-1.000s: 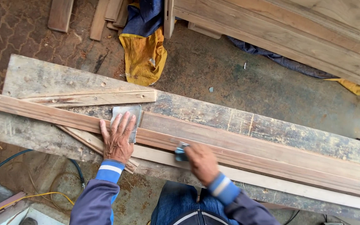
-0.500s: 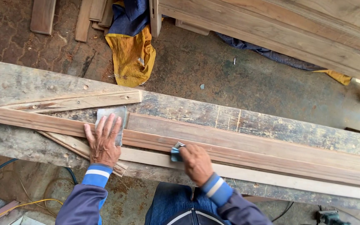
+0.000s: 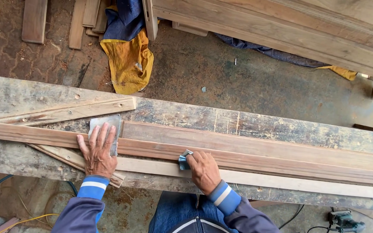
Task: Manually sanding long wooden trim pieces with sandpaper at a workbench.
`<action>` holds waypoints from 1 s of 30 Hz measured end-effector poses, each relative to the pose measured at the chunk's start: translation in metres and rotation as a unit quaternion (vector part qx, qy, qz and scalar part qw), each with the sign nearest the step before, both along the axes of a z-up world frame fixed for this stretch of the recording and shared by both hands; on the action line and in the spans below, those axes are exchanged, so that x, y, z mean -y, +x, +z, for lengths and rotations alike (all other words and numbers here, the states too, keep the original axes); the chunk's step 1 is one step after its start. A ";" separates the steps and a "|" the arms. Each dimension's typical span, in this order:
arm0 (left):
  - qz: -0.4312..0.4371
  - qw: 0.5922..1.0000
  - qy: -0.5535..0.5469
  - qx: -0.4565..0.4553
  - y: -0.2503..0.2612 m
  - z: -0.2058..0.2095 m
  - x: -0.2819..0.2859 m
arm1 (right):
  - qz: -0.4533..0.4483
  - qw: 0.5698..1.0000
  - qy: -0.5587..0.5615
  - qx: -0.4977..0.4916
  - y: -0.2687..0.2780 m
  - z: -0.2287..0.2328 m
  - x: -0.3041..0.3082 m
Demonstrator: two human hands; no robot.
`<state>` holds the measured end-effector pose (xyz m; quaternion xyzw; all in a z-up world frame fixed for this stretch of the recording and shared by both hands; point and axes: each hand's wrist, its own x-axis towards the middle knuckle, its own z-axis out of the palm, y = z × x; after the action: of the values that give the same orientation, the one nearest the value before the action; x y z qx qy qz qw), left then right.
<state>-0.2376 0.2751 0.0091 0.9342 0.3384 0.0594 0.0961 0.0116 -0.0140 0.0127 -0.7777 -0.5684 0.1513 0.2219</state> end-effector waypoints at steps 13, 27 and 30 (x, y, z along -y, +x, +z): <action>-0.006 1.000 -0.007 0.018 0.001 0.000 0.000 | -0.081 0.996 -0.017 0.019 0.061 0.019 0.088; 0.009 1.000 -0.019 0.013 0.001 -0.004 -0.001 | -0.052 0.997 -0.052 -0.016 0.025 0.034 0.020; 0.004 1.000 -0.019 0.003 0.002 -0.004 -0.004 | -0.012 1.000 -0.020 -0.021 -0.022 0.022 -0.052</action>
<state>-0.2360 0.2789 0.0055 0.9306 0.3431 0.0564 0.1146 -0.0101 0.0375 0.0349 -0.7852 -0.5514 0.1764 0.2199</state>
